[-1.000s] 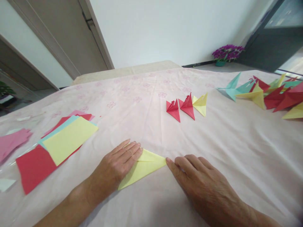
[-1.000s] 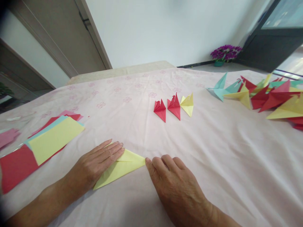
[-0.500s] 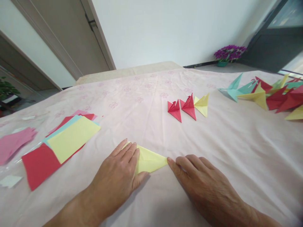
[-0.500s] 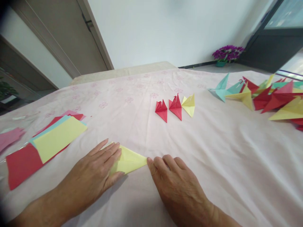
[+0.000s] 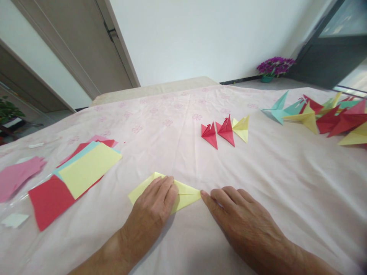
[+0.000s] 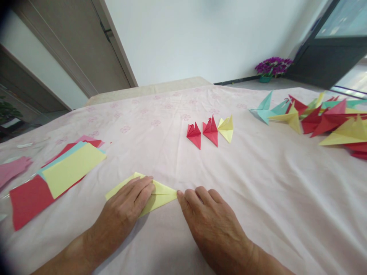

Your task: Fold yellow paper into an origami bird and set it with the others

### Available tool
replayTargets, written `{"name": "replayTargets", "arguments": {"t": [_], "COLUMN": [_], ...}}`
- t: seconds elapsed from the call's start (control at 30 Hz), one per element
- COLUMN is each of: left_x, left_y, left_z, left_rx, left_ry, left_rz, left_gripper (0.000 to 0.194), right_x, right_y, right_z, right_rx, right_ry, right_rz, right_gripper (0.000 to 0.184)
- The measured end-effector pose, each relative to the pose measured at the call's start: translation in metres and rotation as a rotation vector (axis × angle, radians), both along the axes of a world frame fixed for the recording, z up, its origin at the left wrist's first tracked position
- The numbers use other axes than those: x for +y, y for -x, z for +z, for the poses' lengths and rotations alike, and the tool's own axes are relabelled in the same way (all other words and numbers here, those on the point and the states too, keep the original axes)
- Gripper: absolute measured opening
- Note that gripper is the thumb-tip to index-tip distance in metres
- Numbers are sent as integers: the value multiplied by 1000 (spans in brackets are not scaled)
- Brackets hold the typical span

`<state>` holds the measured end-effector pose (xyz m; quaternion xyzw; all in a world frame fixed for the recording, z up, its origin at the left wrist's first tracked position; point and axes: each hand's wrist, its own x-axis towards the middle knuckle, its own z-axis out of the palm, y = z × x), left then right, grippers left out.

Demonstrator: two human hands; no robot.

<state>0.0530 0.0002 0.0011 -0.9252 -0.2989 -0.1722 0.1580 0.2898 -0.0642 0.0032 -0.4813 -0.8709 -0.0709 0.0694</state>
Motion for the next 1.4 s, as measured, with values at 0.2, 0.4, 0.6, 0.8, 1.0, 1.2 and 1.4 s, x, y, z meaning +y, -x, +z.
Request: {"name": "replayTargets", "arguments": {"t": [0.2, 0.4, 0.6, 0.8, 1.0, 1.2, 1.4], "left_x": [6, 8, 8, -7, -17, -17, -14], "left_y": [4, 4, 1, -16, -22, -17, -8], "left_z": [1, 2, 1, -6, -15, -13, -5], "left_rx": [0, -47, -113, -84, -117, -98, -19], "left_ry": [173, 156, 202, 144, 180, 350, 369], "left_rz": [-49, -44, -135, 29, 110, 155, 88], "left_gripper": [32, 19, 14, 22, 27, 46, 53], "right_x": [0, 1, 0, 0, 0, -2, -2], "right_y": [0, 0, -1, 0, -1, -2, 2], "right_z": [2, 2, 0, 0, 1, -2, 2], "right_rx": [1, 20, 13, 14, 33, 27, -1], "right_ry": [-8, -27, -18, -12, -7, -26, -31], "right_rz": [2, 17, 4, -19, 3, 6, -32], "right_gripper": [41, 41, 43, 38, 43, 45, 40]}}
